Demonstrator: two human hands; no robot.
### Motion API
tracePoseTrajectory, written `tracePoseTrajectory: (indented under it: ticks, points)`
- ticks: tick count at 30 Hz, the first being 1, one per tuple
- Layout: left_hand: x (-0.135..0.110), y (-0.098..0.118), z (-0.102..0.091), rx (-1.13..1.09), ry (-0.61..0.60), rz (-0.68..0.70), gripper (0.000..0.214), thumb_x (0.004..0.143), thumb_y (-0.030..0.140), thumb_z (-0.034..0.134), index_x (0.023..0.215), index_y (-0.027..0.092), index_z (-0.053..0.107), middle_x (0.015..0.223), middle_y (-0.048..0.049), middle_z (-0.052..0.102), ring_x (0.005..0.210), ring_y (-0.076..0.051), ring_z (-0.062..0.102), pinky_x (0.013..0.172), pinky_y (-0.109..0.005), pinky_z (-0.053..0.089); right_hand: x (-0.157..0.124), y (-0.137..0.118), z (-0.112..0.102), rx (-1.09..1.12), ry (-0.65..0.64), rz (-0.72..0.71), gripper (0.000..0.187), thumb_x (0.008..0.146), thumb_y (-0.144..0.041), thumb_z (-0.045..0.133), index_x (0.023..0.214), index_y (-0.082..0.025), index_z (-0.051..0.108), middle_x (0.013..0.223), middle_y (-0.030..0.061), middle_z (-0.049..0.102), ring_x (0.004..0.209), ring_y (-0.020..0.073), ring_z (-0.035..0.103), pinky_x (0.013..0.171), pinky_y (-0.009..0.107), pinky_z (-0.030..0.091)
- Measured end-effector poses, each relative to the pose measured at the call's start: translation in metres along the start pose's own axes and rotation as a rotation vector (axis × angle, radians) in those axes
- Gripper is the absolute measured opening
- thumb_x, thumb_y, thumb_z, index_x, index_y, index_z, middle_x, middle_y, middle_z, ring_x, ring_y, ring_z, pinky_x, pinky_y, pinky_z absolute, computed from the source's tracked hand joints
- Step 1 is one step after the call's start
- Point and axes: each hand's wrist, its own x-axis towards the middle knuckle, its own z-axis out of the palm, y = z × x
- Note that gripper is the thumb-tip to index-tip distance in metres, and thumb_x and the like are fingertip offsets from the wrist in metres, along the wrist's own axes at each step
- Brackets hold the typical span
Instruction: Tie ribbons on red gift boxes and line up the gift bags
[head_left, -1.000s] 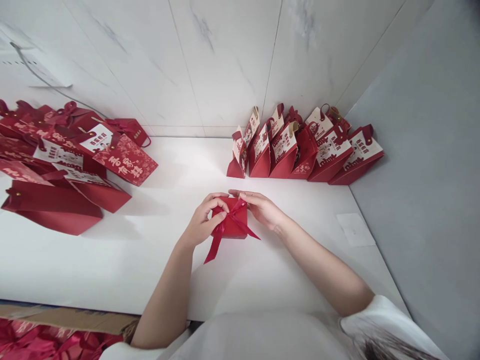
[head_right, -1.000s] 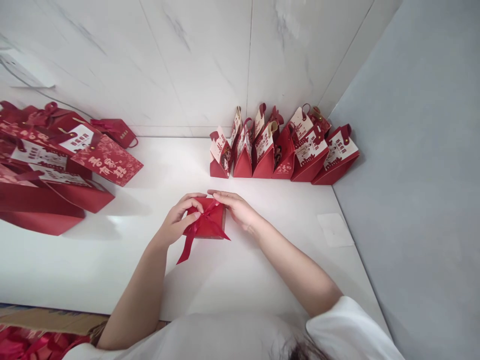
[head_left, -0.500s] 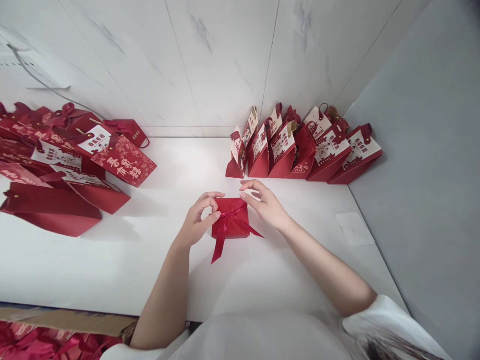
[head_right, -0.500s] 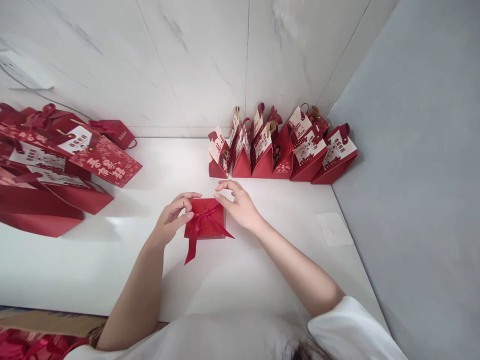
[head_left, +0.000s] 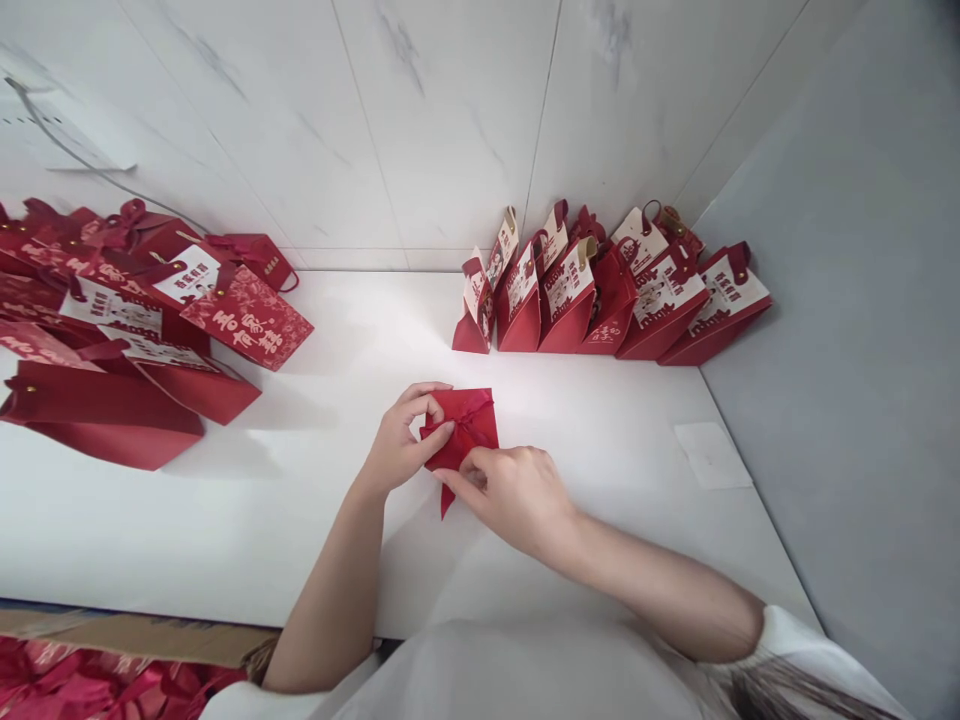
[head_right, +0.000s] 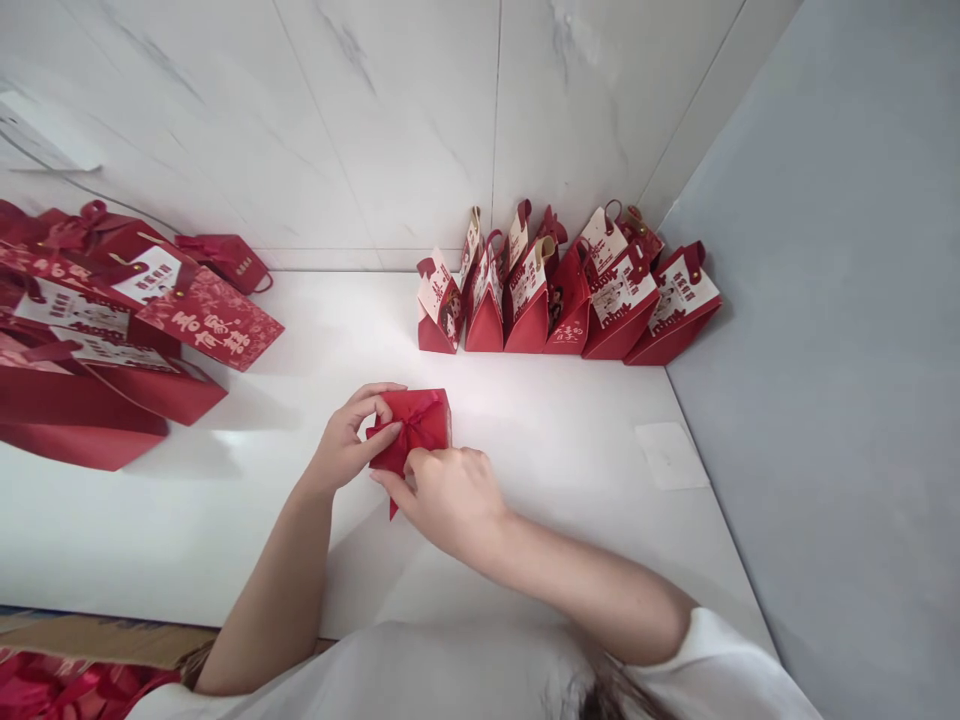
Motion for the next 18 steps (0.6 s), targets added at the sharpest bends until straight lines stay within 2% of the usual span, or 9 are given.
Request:
tracePoseTrajectory:
  ticks: [2,5,8,10,14,18]
  points:
    - [0.000,0.000,0.004,0.039,0.106,-0.014,0.023,0.086,0.028,0.060,0.068,0.020,0.048,0.115,-0.0085,0.062,0.117,-0.024,0.058,0.098,-0.038,0.045,0.004,0.003,-0.001,0.022,0.027,0.006,0.048,0.093,-0.062,0.050,0.067,-0.024,0.062,0.067,0.0062,0.071,0.057,0.0219,0.064,0.058,0.035,0.036]
    - [-0.001,0.003,0.010,0.132,0.279,-0.045,0.023,0.085,0.032,0.063,0.070,0.020,0.049,0.106,-0.0070,0.061,0.105,-0.022,0.060,0.088,-0.035,0.047,0.013,0.014,-0.005,0.110,0.073,0.021,0.042,0.090,-0.061,0.055,0.071,-0.025,0.064,0.073,0.0058,0.073,0.067,0.0241,0.068,0.063,0.035,0.041]
    - [-0.004,0.007,0.011,0.168,0.335,-0.083,0.023,0.089,0.037,0.057,0.073,0.021,0.052,0.103,-0.0062,0.060,0.095,-0.020,0.060,0.074,-0.032,0.047,0.026,0.032,-0.013,0.316,0.026,0.007,0.030,0.088,-0.050,0.062,0.071,-0.025,0.063,0.077,0.0022,0.072,0.072,0.0216,0.067,0.067,0.034,0.046]
    - [-0.005,0.009,0.009,0.163,0.360,-0.105,0.026,0.093,0.038,0.051,0.074,0.021,0.054,0.098,-0.0052,0.061,0.093,-0.019,0.059,0.071,-0.032,0.046,0.033,0.046,-0.019,0.486,-0.044,-0.013,0.025,0.086,-0.044,0.064,0.071,-0.024,0.061,0.076,0.0005,0.071,0.072,0.0191,0.065,0.067,0.032,0.048]
    - [-0.005,0.010,0.008,0.159,0.412,-0.070,0.020,0.093,0.035,0.052,0.078,0.022,0.054,0.090,-0.0024,0.061,0.089,-0.019,0.058,0.079,-0.034,0.046,0.042,0.064,-0.031,0.822,-0.121,0.016,0.022,0.084,-0.041,0.065,0.079,-0.022,0.055,0.076,0.0010,0.071,0.073,0.0175,0.066,0.072,0.033,0.050]
    - [-0.004,0.012,0.015,0.185,0.400,0.063,0.010,0.087,0.031,0.061,0.093,0.023,0.060,0.105,-0.0054,0.060,0.106,-0.022,0.058,0.097,-0.039,0.047,0.046,0.067,-0.034,1.020,-0.096,0.031,0.027,0.081,-0.043,0.068,0.090,-0.022,0.055,0.072,-0.0024,0.063,0.067,0.0142,0.061,0.072,0.033,0.050]
